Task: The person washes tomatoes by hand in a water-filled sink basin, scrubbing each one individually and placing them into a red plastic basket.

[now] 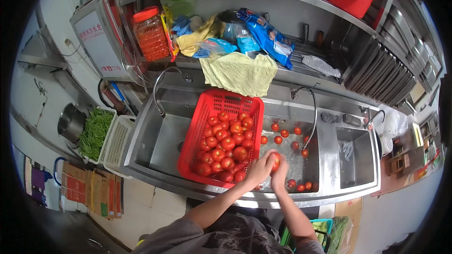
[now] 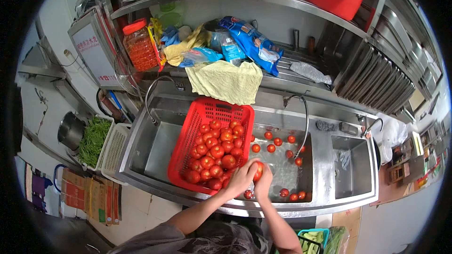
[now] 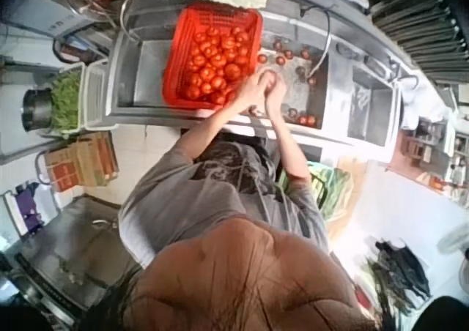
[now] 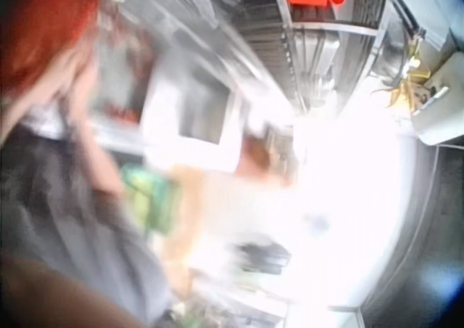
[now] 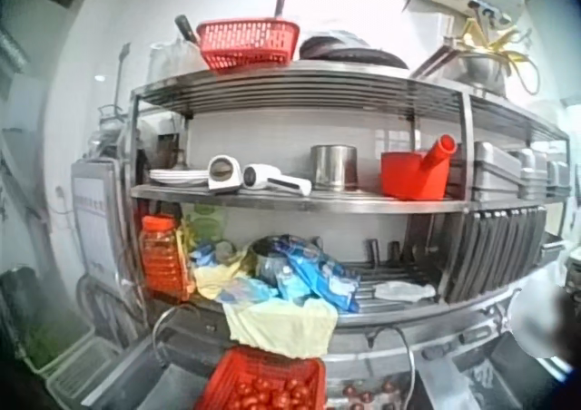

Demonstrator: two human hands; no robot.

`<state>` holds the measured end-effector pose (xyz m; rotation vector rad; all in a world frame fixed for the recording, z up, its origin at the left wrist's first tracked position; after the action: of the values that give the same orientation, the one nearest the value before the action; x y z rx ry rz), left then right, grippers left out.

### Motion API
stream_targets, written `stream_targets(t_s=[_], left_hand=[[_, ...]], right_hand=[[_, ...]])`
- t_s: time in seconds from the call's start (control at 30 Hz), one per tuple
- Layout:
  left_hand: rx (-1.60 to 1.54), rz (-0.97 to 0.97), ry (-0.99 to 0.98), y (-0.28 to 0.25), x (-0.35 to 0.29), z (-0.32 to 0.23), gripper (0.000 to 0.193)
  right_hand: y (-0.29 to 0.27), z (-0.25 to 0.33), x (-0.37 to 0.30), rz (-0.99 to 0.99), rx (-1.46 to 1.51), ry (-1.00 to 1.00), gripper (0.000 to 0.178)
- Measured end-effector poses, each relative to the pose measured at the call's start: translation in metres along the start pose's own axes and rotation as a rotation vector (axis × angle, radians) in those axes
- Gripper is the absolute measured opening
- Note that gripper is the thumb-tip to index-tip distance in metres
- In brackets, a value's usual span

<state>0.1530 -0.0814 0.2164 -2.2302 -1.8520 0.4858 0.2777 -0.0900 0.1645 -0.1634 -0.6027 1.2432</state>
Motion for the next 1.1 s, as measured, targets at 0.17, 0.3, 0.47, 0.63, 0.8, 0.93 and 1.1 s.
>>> stream_targets(t_s=[0.17, 0.3, 0.47, 0.63, 0.8, 0.93, 1.1], left_hand=[[-0.236, 0.022, 0.341, 0.0, -0.038, 0.0, 0.038], [-0.011, 0.0, -0.148, 0.035, -0.016, 0.012, 0.039], [-0.197, -0.135, 0.219, 0.06, -0.044, -0.003, 0.038], [-0.097, -0.13, 0.015, 0.121, -0.039, 0.061, 0.038], [-0.329, -0.163, -0.187, 0.148, -0.083, 0.082, 0.039], [-0.364, -0.211, -0.148, 0.141, -0.109, 0.087, 0.043], [-0.266, -0.319, -0.255, 0.108, -0.128, 0.106, 0.047]], right_hand=[[-0.042, 0.089, -0.022, -0.057, 0.158, -0.226, 0.034], [-0.03, -0.008, -0.018, 0.196, -0.199, -0.053, 0.035], [-0.088, 0.03, -0.023, 0.208, -0.084, -0.091, 0.029], [-0.1, -0.031, -0.037, 0.428, 0.137, 0.324, 0.038], [-0.11, -0.049, -0.07, 0.47, 0.221, 0.351, 0.031], [-0.089, -0.052, -0.088, 0.494, 0.283, 0.403, 0.029], [-0.064, -0.056, -0.095, 0.653, 0.29, 0.279, 0.025]])
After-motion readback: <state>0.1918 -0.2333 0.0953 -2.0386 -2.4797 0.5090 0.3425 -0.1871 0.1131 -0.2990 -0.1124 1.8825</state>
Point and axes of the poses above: each hand's wrist, its own x-axis towards the middle knuckle, its own y-axis out of the palm, z = x × y, the point moved 3 cm from there along x, towards the middle knuckle, and after that the axes turned 5 degrees about -y, right-handed, at the moved point
